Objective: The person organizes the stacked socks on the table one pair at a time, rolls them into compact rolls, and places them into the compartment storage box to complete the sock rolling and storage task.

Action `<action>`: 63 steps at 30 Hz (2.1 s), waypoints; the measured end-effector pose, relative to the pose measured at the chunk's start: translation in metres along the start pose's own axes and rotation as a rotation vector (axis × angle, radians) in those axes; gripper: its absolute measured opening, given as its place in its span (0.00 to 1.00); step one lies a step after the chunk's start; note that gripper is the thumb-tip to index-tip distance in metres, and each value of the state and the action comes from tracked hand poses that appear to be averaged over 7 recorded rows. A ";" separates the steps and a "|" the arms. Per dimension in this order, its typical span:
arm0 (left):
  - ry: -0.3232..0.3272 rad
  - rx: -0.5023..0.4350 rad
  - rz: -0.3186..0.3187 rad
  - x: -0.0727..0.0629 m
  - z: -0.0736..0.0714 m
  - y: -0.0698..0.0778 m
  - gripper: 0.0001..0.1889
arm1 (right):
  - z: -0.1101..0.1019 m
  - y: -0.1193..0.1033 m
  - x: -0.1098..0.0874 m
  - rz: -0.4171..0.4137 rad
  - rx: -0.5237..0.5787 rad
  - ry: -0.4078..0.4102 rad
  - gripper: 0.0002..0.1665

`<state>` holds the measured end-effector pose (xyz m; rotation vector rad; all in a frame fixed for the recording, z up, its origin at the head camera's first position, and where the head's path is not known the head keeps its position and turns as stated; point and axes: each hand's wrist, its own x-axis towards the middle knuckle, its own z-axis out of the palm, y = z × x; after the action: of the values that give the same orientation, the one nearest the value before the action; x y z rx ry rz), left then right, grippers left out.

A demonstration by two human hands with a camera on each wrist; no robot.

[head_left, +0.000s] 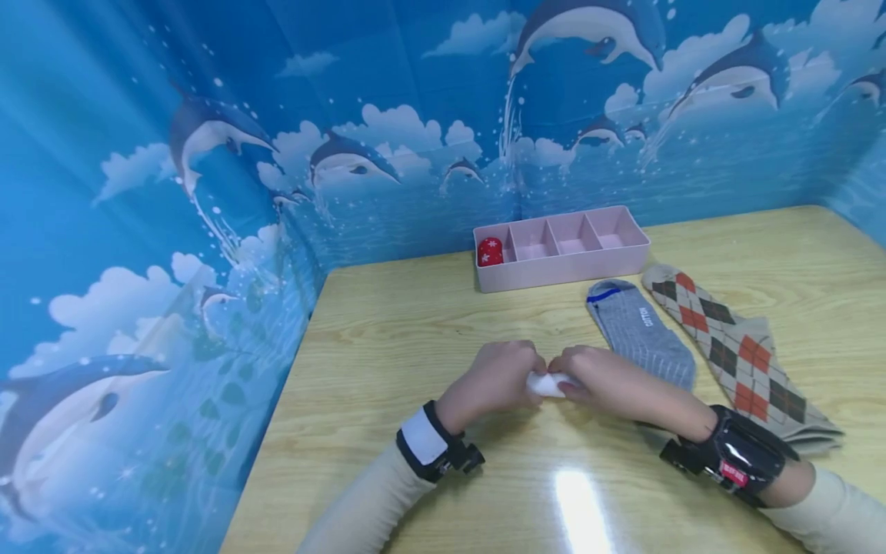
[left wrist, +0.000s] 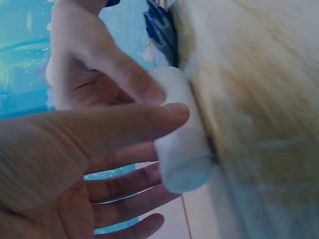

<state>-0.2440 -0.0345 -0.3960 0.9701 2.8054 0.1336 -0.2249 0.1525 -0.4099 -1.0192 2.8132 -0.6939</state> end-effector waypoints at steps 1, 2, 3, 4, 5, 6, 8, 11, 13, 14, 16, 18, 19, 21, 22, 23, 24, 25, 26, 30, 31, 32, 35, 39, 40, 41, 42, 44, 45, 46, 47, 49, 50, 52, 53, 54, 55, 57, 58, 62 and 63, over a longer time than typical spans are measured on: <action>0.011 0.005 0.006 0.001 0.001 0.000 0.17 | 0.000 0.000 0.000 0.005 0.010 0.001 0.09; 0.022 0.006 0.012 0.001 0.002 -0.001 0.16 | 0.000 0.000 0.001 0.011 0.023 0.001 0.09; 0.032 0.003 0.013 0.002 0.004 -0.001 0.15 | 0.000 -0.001 0.001 0.014 0.031 0.003 0.09; 0.042 -0.003 0.015 0.003 0.005 -0.002 0.14 | 0.000 -0.001 0.001 0.018 0.034 0.004 0.09; 0.049 -0.011 0.013 0.003 0.007 -0.003 0.13 | 0.000 -0.001 0.001 0.025 0.033 0.006 0.09; 0.050 -0.021 0.009 0.004 0.008 -0.004 0.13 | 0.000 -0.002 0.000 0.022 0.016 0.012 0.09; 0.041 -0.054 -0.007 0.004 0.009 -0.005 0.13 | 0.001 -0.004 -0.001 0.005 -0.045 0.041 0.10; 0.013 -0.077 -0.028 0.004 0.008 -0.006 0.14 | 0.003 -0.005 -0.003 -0.038 -0.173 0.109 0.13; -0.004 -0.076 -0.034 0.004 0.007 -0.006 0.14 | 0.005 -0.005 -0.004 -0.062 -0.234 0.149 0.14; -0.010 -0.072 -0.034 0.004 0.006 -0.006 0.14 | 0.005 -0.005 -0.003 -0.066 -0.246 0.157 0.14; -0.012 -0.055 -0.027 0.005 0.006 -0.005 0.14 | 0.005 -0.005 -0.003 -0.062 -0.246 0.158 0.13; -0.013 -0.029 -0.017 0.005 0.005 -0.004 0.13 | 0.005 -0.005 -0.002 -0.052 -0.226 0.145 0.12; -0.015 -0.016 -0.013 0.005 0.006 -0.003 0.12 | 0.004 -0.005 -0.002 -0.047 -0.208 0.135 0.11; -0.017 0.003 -0.004 0.006 0.007 -0.002 0.11 | 0.004 -0.005 -0.002 -0.044 -0.171 0.109 0.09; -0.019 0.008 -0.003 0.006 0.007 -0.001 0.11 | 0.003 -0.006 -0.002 -0.044 -0.156 0.097 0.08; -0.020 0.015 -0.005 0.006 0.008 0.000 0.11 | 0.003 -0.006 -0.002 -0.044 -0.146 0.085 0.06; -0.020 0.022 -0.007 0.006 0.009 0.000 0.12 | 0.003 -0.006 -0.002 -0.042 -0.135 0.072 0.06; -0.018 0.023 -0.010 0.007 0.009 0.001 0.13 | 0.002 -0.006 -0.002 -0.038 -0.123 0.060 0.06; -0.014 0.025 -0.011 0.007 0.010 0.001 0.13 | 0.002 -0.006 -0.002 -0.033 -0.118 0.048 0.06; 0.028 0.025 0.001 0.007 0.011 0.001 0.17 | 0.001 -0.005 -0.001 0.012 -0.070 0.013 0.08; 0.039 0.020 0.005 0.007 0.011 0.000 0.16 | 0.001 -0.005 -0.001 0.024 -0.054 0.010 0.09; 0.048 0.019 0.009 0.007 0.011 0.000 0.16 | 0.001 -0.005 0.000 0.038 -0.036 0.007 0.10; 0.054 0.012 0.005 0.007 0.011 -0.001 0.15 | 0.000 -0.004 0.001 0.062 -0.009 0.011 0.10; 0.025 0.007 -0.018 0.008 0.011 -0.002 0.14 | 0.002 -0.005 0.000 0.051 -0.062 0.040 0.07; 0.022 0.005 -0.022 0.008 0.011 -0.002 0.14 | 0.002 -0.006 0.000 0.042 -0.093 0.055 0.07; 0.018 0.005 -0.022 0.008 0.011 -0.002 0.13 | 0.003 -0.006 -0.001 0.034 -0.125 0.068 0.08; 0.017 0.004 -0.024 0.008 0.011 -0.002 0.12 | 0.003 -0.006 -0.001 0.021 -0.155 0.083 0.08; 0.021 0.009 -0.017 0.008 0.011 -0.003 0.09 | 0.004 -0.007 -0.001 0.006 -0.207 0.108 0.10; 0.024 0.015 -0.013 0.008 0.011 -0.003 0.08 | 0.005 -0.007 -0.001 0.004 -0.225 0.116 0.11; 0.025 0.020 -0.011 0.008 0.011 -0.002 0.08 | 0.004 -0.007 -0.001 0.002 -0.236 0.120 0.12; 0.026 0.026 -0.006 0.008 0.011 -0.002 0.08 | 0.004 -0.008 -0.001 0.002 -0.234 0.119 0.11; 0.027 0.040 -0.005 0.008 0.011 -0.001 0.10 | 0.004 -0.008 -0.001 0.012 -0.226 0.110 0.11; 0.026 0.049 -0.006 0.009 0.012 0.000 0.11 | 0.004 -0.008 -0.001 0.020 -0.219 0.103 0.11; 0.025 0.055 -0.008 0.009 0.012 0.001 0.13 | 0.004 -0.008 -0.001 0.027 -0.204 0.094 0.10; 0.029 0.055 -0.006 0.008 0.012 0.002 0.13 | 0.004 -0.008 -0.001 0.033 -0.197 0.088 0.10; 0.032 0.054 -0.005 0.009 0.012 0.002 0.13 | 0.004 -0.009 -0.001 0.036 -0.191 0.081 0.10; 0.036 0.054 0.000 0.008 0.013 0.002 0.13 | 0.004 -0.009 -0.001 0.038 -0.180 0.075 0.10; 0.049 0.051 0.014 0.008 0.014 0.001 0.12 | 0.005 -0.009 -0.001 0.043 -0.153 0.063 0.10; 0.054 0.050 0.020 0.008 0.014 0.001 0.12 | 0.005 -0.008 0.000 0.047 -0.133 0.054 0.10; 0.053 0.052 0.017 0.008 0.013 0.002 0.13 | 0.004 -0.008 -0.001 0.055 -0.088 0.044 0.10; 0.049 0.049 0.013 0.008 0.011 0.002 0.13 | 0.004 -0.008 -0.001 0.058 -0.085 0.047 0.10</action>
<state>-0.2466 -0.0279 -0.4079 1.0089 2.8603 0.0919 -0.2181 0.1463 -0.4099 -0.9410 2.9225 -0.6049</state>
